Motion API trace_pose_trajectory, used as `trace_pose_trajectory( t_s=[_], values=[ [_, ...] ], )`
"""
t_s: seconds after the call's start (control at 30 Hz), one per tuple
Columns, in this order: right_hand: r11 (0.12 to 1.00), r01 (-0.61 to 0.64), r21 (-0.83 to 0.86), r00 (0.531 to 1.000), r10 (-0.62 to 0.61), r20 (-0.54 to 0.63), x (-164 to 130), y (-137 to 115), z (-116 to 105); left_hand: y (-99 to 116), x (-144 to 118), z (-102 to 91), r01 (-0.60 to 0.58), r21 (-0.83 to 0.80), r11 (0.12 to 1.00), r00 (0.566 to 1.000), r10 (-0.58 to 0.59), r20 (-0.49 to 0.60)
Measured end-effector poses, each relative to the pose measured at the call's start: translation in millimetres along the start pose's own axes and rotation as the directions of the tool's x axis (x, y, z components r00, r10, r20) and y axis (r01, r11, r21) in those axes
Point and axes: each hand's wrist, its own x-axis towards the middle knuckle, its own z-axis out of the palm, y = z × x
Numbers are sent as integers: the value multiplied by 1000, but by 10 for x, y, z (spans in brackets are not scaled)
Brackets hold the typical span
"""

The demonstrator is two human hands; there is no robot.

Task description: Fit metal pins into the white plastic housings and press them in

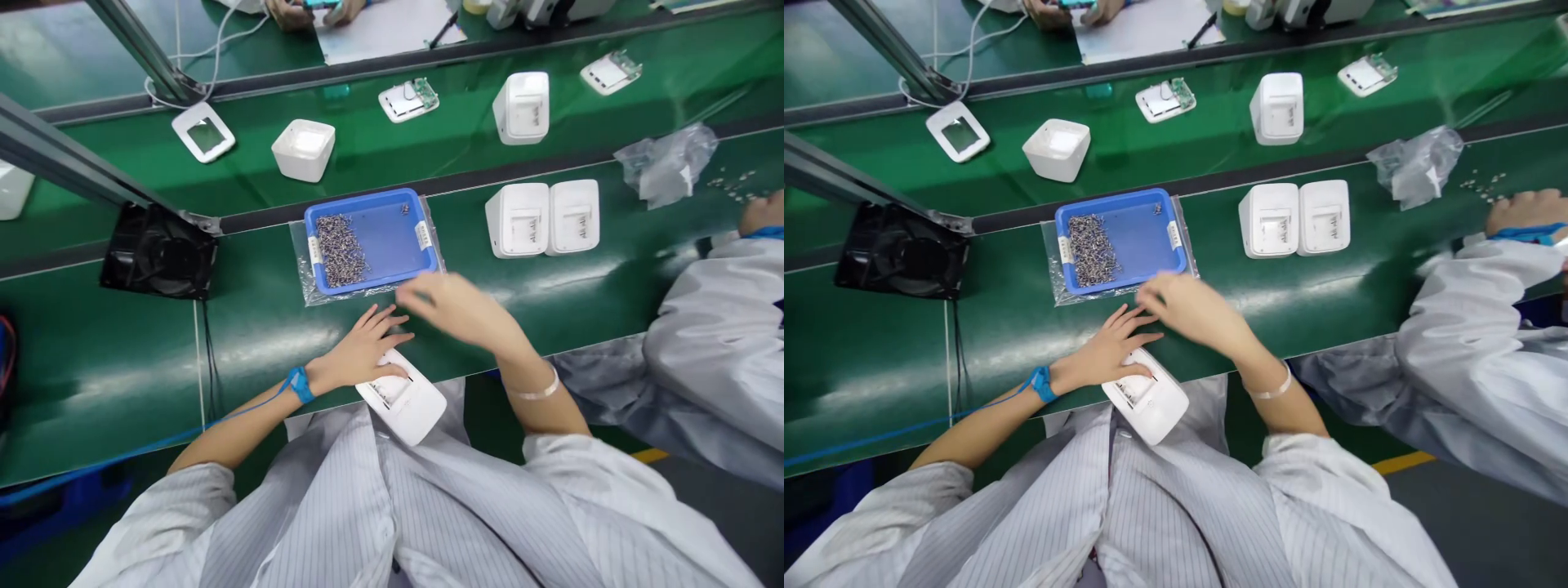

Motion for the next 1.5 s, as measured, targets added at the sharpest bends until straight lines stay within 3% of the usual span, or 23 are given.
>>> trace_pose_trajectory(
  t_s=[0.03,0.07,0.2,0.27,0.37,0.47,0.57,0.63,0.7,0.8,0.9,1.07,1.3,1.37,1.5],
  values=[
    [998,-67,-10,988,65,-140,273,58,-59,-15,2,-18,-11,10,1000,1000,11,5],
    [996,-84,-15,977,79,-196,556,118,-90,-20,0,-22,-19,7,1000,1000,19,-4],
    [990,-124,-69,971,106,-214,1513,270,-2,-7,-28,69,61,-97,993,987,-75,-145],
    [979,-136,-153,967,98,-236,1781,266,83,0,-29,130,124,-134,983,961,-153,-231],
    [965,-138,-222,968,84,-238,1906,184,126,19,-24,175,181,-168,969,918,-227,-324],
    [960,-122,-252,966,56,-253,1693,31,34,42,-47,149,219,-249,944,856,-308,-415],
    [966,-57,-254,962,-15,-273,1121,-194,-29,29,-97,72,206,-394,896,756,-401,-518],
    [978,-10,-210,984,-28,-175,622,-339,46,7,-119,19,159,-521,839,690,-472,-549],
    [955,30,-295,998,-43,-37,154,-419,215,-7,-116,-13,103,-645,758,672,-531,-516],
    [912,26,-409,994,-66,-85,-302,-386,521,-2,-80,-6,57,-784,618,727,-564,-392],
    [924,12,-382,979,-90,-185,-458,-287,721,-10,-54,23,44,-870,492,791,-549,-270],
    [947,-4,-322,958,-89,-271,-499,-228,729,-58,-49,3,38,-925,378,869,-469,-156],
    [949,1,-314,914,-128,-384,-537,-112,772,-35,-16,13,9,-912,409,868,-456,-196],
    [955,-2,-298,933,-105,-344,-543,-96,774,-41,-22,26,4,-897,441,873,-440,-212],
    [972,-4,-236,988,-33,-153,-574,-107,711,-60,-52,46,6,-850,527,891,-388,-234]
  ],
)
